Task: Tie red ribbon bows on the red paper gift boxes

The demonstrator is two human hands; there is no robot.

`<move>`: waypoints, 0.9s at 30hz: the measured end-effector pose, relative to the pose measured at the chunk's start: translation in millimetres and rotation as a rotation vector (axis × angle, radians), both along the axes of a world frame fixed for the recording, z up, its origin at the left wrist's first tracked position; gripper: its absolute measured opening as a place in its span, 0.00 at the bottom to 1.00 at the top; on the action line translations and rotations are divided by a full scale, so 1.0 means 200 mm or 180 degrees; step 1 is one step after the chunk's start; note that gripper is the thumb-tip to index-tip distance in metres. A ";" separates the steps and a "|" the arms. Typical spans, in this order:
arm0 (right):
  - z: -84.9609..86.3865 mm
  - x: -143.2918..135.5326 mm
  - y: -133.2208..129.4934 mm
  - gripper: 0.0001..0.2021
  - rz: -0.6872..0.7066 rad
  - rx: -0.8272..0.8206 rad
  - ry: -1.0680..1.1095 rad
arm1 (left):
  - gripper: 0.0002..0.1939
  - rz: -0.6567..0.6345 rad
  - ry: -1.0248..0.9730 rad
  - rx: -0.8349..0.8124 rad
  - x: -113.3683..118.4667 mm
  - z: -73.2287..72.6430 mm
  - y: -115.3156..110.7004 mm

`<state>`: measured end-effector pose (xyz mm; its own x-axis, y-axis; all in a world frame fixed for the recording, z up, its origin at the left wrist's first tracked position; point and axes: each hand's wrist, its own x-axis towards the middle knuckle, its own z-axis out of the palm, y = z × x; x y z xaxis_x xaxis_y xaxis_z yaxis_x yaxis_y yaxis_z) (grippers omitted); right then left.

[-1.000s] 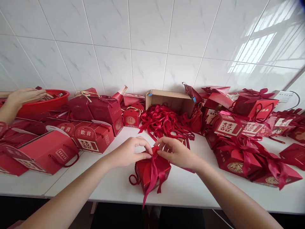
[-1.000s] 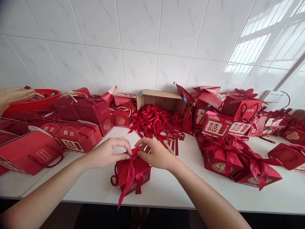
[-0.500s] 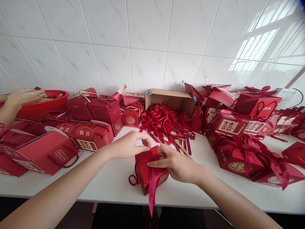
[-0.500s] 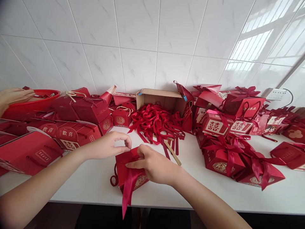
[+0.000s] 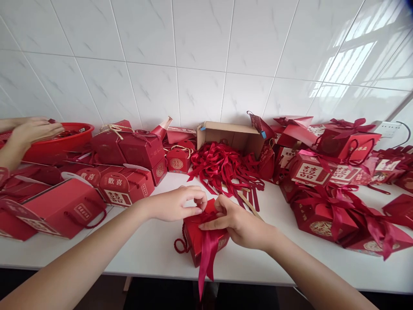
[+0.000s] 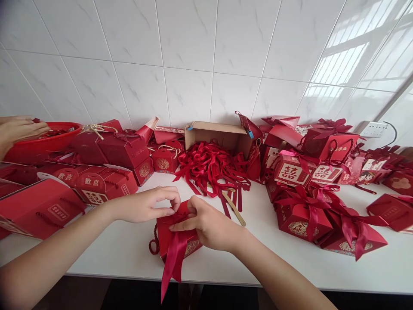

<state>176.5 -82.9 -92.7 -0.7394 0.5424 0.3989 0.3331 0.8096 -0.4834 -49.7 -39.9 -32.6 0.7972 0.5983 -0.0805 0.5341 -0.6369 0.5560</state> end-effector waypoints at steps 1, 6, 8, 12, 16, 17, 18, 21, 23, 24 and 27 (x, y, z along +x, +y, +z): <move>0.00 0.00 0.00 0.23 0.0008 0.0016 0.0006 | 0.06 0.0009 0.0116 0.0074 0.00 0.00 0.00; 0.00 0.00 0.00 0.22 0.0006 -0.0027 -0.0001 | 0.05 -0.0001 0.0527 0.0038 -0.01 0.00 0.00; 0.00 0.00 0.00 0.22 0.0005 -0.0077 0.0016 | 0.03 -0.0178 0.0488 -0.0122 -0.01 0.00 0.01; 0.00 0.00 0.00 0.22 0.0033 -0.0139 0.0084 | 0.05 -0.0285 0.0144 -0.0509 -0.01 0.00 0.02; 0.00 0.00 0.00 0.22 -0.0010 -0.0199 0.0055 | 0.13 -0.0062 -0.0151 -0.0466 -0.01 -0.02 0.04; 0.00 0.00 0.00 0.22 -0.0012 -0.0217 0.0063 | 0.14 -0.0031 -0.0183 -0.0397 -0.01 -0.02 0.05; -0.01 0.00 0.00 0.22 -0.0004 -0.0240 0.0083 | 0.14 -0.0012 -0.0211 -0.0320 -0.01 -0.03 0.06; -0.01 0.00 0.00 0.21 0.0060 -0.0328 0.0150 | 0.13 0.0070 -0.0295 -0.0101 -0.02 -0.07 0.08; -0.01 0.00 -0.01 0.22 0.0070 -0.0354 0.0157 | 0.13 0.0151 -0.0308 -0.0038 -0.03 -0.09 0.09; -0.02 0.01 -0.01 0.22 0.0065 -0.0359 0.0167 | 0.14 0.0177 -0.0316 -0.0028 -0.03 -0.09 0.09; -0.02 0.00 -0.01 0.22 0.0041 -0.0350 0.0236 | 0.15 0.0181 -0.0498 -0.0033 -0.02 -0.11 0.05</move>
